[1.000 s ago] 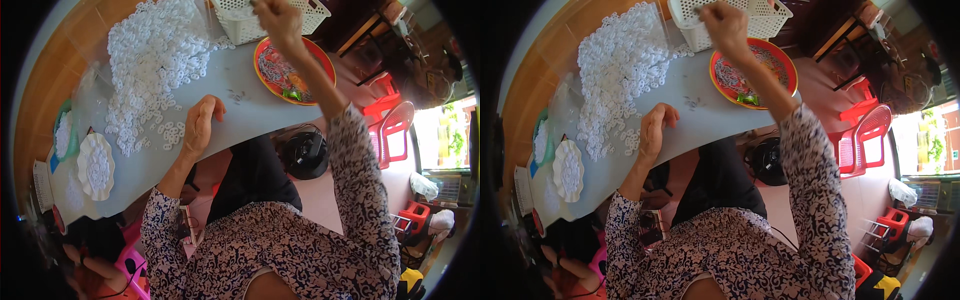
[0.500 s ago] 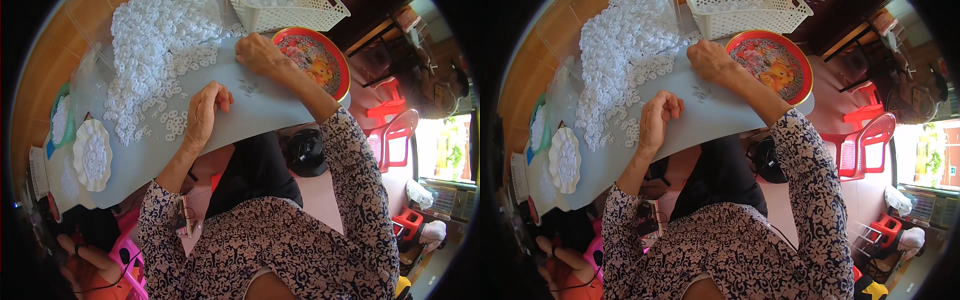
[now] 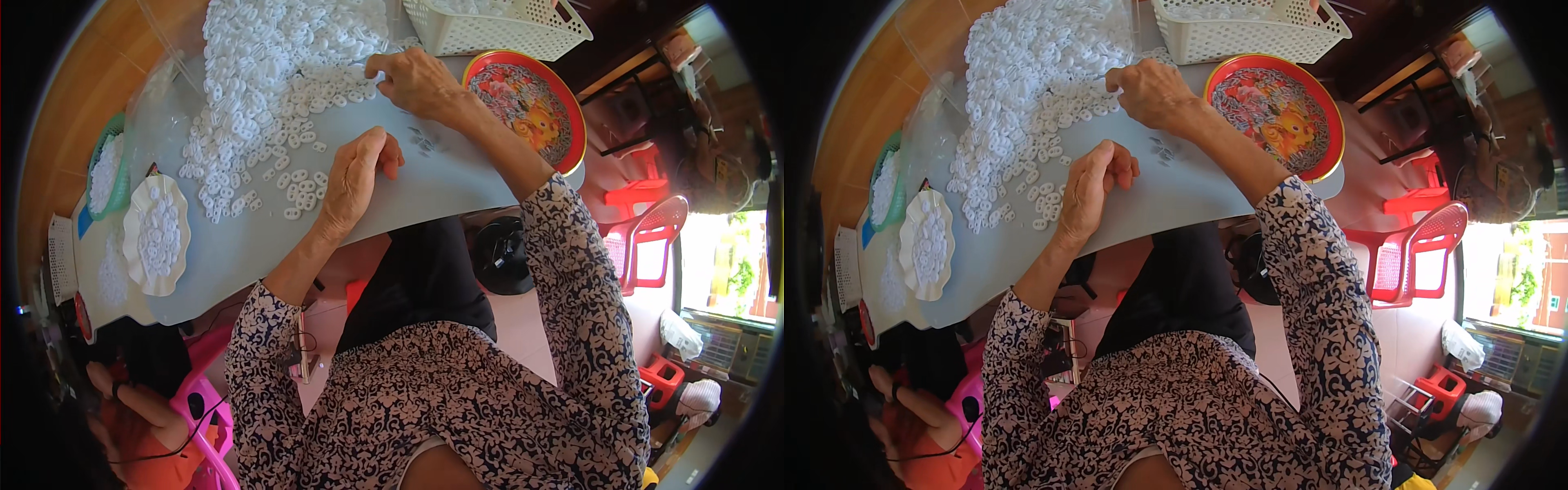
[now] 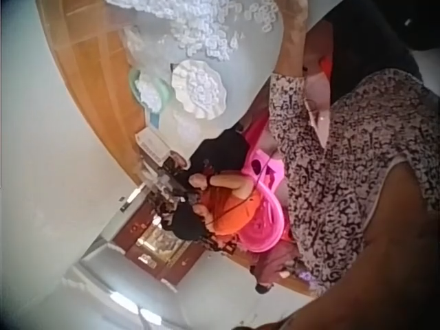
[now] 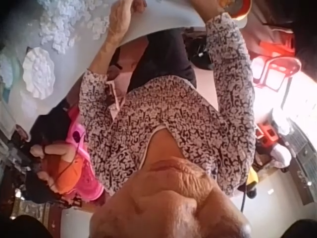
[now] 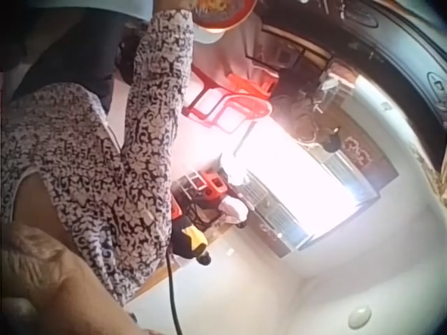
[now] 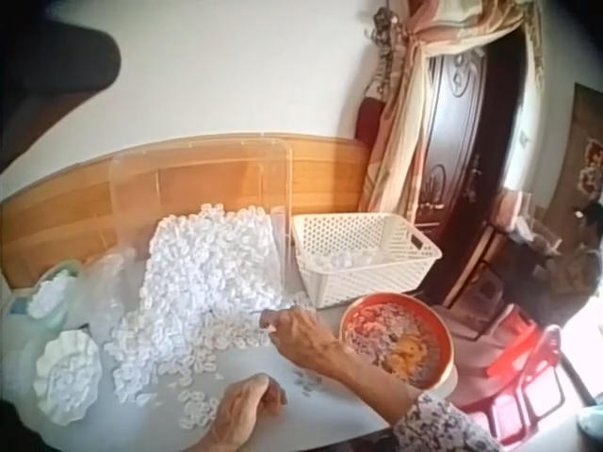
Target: Manually inspecting and sorting small white plastic components at a table.
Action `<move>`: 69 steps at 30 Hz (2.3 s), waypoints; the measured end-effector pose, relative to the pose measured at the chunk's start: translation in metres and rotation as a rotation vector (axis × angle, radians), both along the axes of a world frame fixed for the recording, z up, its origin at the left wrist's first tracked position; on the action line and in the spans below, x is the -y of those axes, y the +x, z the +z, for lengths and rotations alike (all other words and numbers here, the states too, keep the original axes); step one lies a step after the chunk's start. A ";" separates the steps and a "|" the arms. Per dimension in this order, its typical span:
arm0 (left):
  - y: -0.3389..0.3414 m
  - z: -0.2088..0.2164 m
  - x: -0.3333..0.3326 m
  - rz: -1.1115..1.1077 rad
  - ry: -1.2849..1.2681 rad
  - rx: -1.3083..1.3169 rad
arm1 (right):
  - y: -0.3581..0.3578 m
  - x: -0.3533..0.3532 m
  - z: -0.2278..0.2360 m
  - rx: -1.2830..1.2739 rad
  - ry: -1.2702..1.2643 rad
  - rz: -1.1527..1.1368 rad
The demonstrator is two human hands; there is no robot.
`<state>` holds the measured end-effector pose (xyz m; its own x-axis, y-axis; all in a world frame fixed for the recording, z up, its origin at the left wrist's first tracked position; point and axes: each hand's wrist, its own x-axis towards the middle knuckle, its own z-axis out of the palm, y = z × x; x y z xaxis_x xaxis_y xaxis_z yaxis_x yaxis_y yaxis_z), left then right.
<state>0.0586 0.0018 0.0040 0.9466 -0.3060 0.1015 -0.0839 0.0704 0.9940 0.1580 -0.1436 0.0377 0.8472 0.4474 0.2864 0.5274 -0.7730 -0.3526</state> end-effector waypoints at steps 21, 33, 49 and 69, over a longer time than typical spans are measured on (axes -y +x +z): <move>0.002 -0.008 0.002 0.000 -0.071 -0.022 | 0.006 -0.020 -0.010 -0.004 -0.151 0.158; 0.006 -0.007 -0.001 -0.013 -0.040 0.017 | 0.014 -0.026 -0.016 -0.178 -0.040 0.266; 0.016 -0.016 -0.010 0.296 -0.207 0.085 | -0.060 -0.003 -0.023 -0.651 0.903 -0.023; 0.017 -0.010 -0.014 0.177 -0.377 -0.001 | -0.055 -0.013 0.005 -0.333 0.601 0.031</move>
